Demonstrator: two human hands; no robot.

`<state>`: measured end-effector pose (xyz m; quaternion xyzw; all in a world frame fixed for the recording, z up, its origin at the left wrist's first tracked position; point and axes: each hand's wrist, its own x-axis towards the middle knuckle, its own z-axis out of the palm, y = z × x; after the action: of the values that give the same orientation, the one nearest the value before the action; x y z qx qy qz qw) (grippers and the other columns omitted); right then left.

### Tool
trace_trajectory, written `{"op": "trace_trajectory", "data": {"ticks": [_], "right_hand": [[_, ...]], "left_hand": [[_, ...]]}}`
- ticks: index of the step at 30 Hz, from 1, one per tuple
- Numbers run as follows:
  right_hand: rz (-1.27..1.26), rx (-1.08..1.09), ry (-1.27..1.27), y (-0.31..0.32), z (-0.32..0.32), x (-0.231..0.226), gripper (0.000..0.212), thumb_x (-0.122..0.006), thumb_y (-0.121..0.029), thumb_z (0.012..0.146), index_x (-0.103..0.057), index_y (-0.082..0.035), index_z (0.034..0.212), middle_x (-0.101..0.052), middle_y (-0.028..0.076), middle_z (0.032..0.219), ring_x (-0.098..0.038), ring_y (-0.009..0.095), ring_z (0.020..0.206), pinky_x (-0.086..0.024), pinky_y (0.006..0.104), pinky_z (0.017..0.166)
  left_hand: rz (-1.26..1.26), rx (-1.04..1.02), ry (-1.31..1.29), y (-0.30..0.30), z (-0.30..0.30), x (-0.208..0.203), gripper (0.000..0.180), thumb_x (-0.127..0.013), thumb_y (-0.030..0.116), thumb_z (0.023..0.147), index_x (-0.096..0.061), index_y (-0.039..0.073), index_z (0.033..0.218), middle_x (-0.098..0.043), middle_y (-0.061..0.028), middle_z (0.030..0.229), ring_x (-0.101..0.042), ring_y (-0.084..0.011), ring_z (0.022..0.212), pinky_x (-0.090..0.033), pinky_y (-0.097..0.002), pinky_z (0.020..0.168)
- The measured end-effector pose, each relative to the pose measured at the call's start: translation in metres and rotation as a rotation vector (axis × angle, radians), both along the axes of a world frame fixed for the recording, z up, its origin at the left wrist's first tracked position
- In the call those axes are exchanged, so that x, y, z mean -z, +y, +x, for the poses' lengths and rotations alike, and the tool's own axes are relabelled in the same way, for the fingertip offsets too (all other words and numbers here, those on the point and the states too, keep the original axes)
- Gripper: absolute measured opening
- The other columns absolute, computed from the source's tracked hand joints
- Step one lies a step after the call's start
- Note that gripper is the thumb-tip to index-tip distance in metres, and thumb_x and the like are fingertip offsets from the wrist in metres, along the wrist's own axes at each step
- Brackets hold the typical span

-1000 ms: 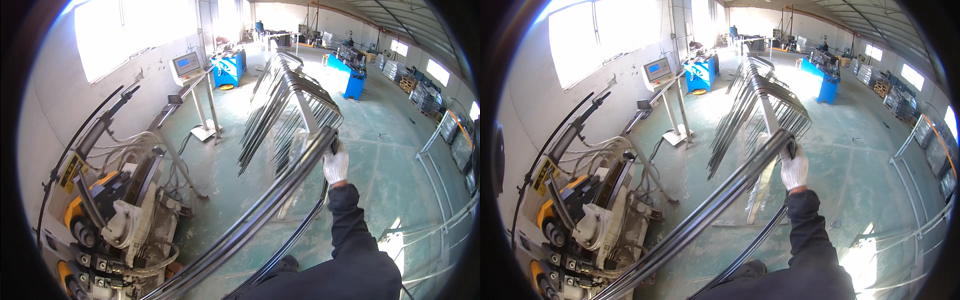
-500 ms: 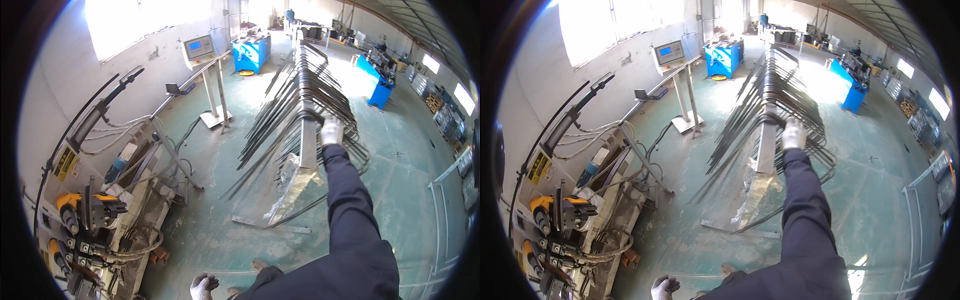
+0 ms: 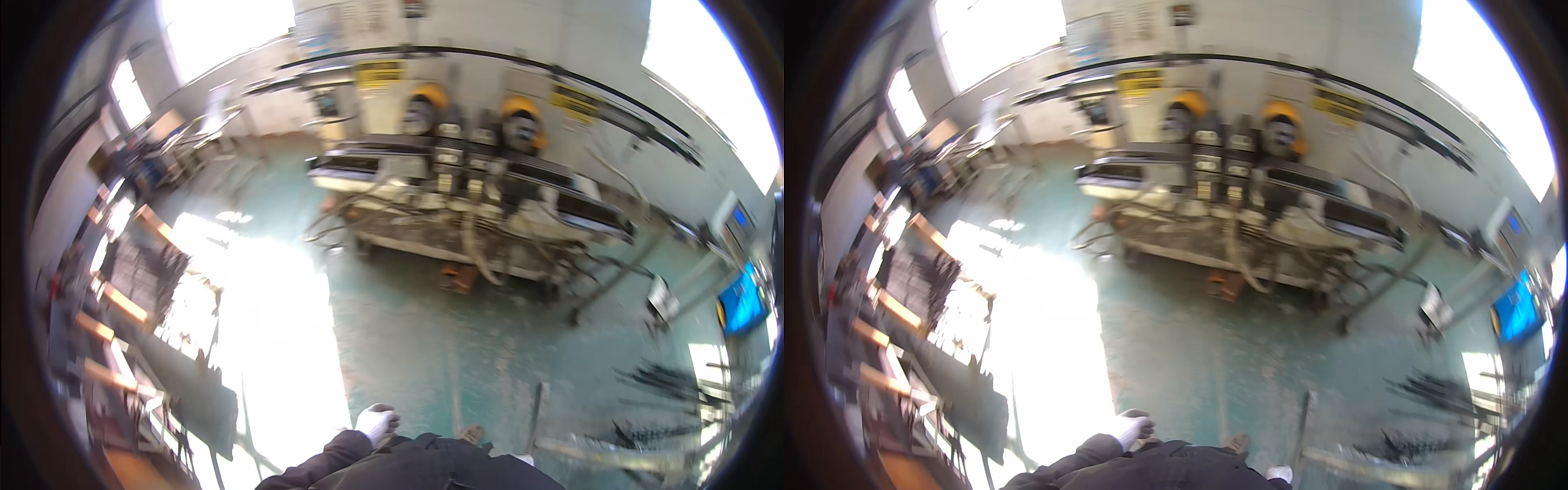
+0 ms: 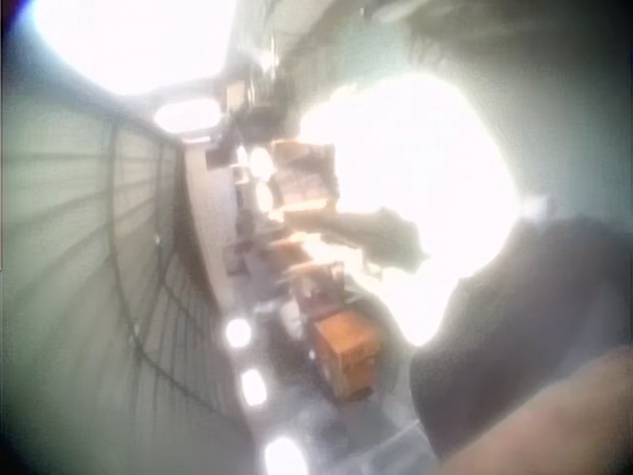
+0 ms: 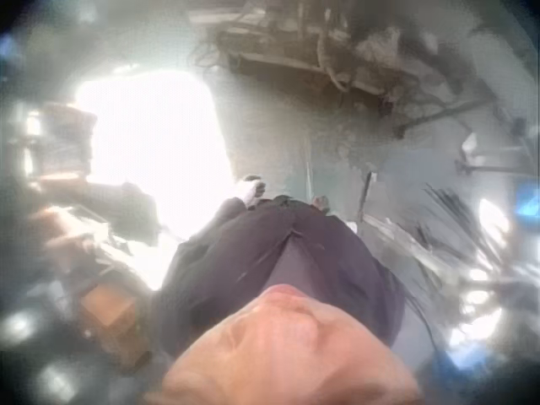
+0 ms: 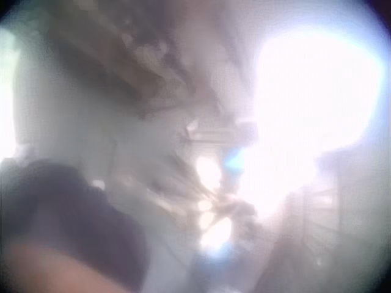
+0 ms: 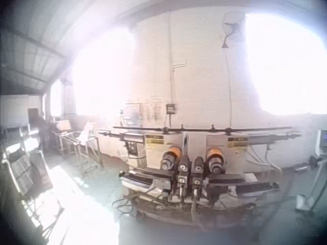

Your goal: The person repeatedly picks up straight metal rods, feeds them into a bending machine, and removes the bent rods. The bent rods are placed onto a nearby rack. The person wears gloves and uses both hands to handle the rods and operate the machine.

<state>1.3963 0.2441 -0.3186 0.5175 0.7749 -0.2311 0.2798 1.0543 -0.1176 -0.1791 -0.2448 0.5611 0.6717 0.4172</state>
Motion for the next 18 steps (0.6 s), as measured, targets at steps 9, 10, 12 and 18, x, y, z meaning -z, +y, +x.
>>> {"op": "trace_trajectory", "data": {"ticks": [9, 10, 12, 18], "right_hand": [[-0.255, 0.119, 0.812, -0.076, -0.362, -0.063, 0.02, -0.079, -0.005, 0.093, -0.075, 0.004, 0.111, -0.078, 0.012, 0.099, -0.071, 0.022, 0.09, -0.055, 0.0366, 0.086], [-0.236, 0.126, 0.849, -0.084, -0.383, -0.059, 0.019, -0.08, -0.006, 0.093, -0.076, 0.004, 0.11, -0.077, 0.011, 0.098, -0.07, 0.022, 0.089, -0.055, 0.0364, 0.084], [-0.177, 0.23, 0.865, -0.104, -0.416, -0.047, 0.018, -0.08, -0.006, 0.093, -0.076, 0.004, 0.108, -0.076, 0.01, 0.094, -0.069, 0.021, 0.085, -0.055, 0.0361, 0.082], [-0.104, -0.511, 0.328, -0.196, -0.477, 0.039, 0.046, -0.08, -0.038, 0.089, -0.081, 0.0, 0.116, -0.081, 0.022, 0.112, -0.077, 0.04, 0.107, -0.06, 0.0457, 0.092]], "left_hand": [[-0.187, -0.355, 0.195, -0.303, -0.042, 0.011, 0.027, -0.072, 0.01, 0.099, -0.068, -0.001, 0.124, -0.07, -0.0089, 0.095, -0.072, -0.0202, 0.083, -0.06, -0.0322, 0.071], [0.163, -0.503, 0.148, -0.348, -0.044, 0.014, 0.023, -0.065, 0.008, 0.102, -0.066, 0.0, 0.123, -0.069, -0.0106, 0.096, -0.069, -0.0204, 0.081, -0.058, -0.0324, 0.07], [-0.186, -0.616, 0.114, -0.395, -0.047, 0.027, 0.023, -0.057, 0.005, 0.106, -0.058, -0.001, 0.128, -0.069, -0.0169, 0.099, -0.066, -0.0231, 0.077, -0.056, -0.0346, 0.067], [0.038, -0.941, 0.011, -0.488, -0.054, 0.073, 0.027, -0.061, 0.003, 0.104, -0.055, -0.003, 0.13, -0.068, -0.0175, 0.097, -0.069, -0.0269, 0.078, -0.058, -0.0352, 0.068]]}}
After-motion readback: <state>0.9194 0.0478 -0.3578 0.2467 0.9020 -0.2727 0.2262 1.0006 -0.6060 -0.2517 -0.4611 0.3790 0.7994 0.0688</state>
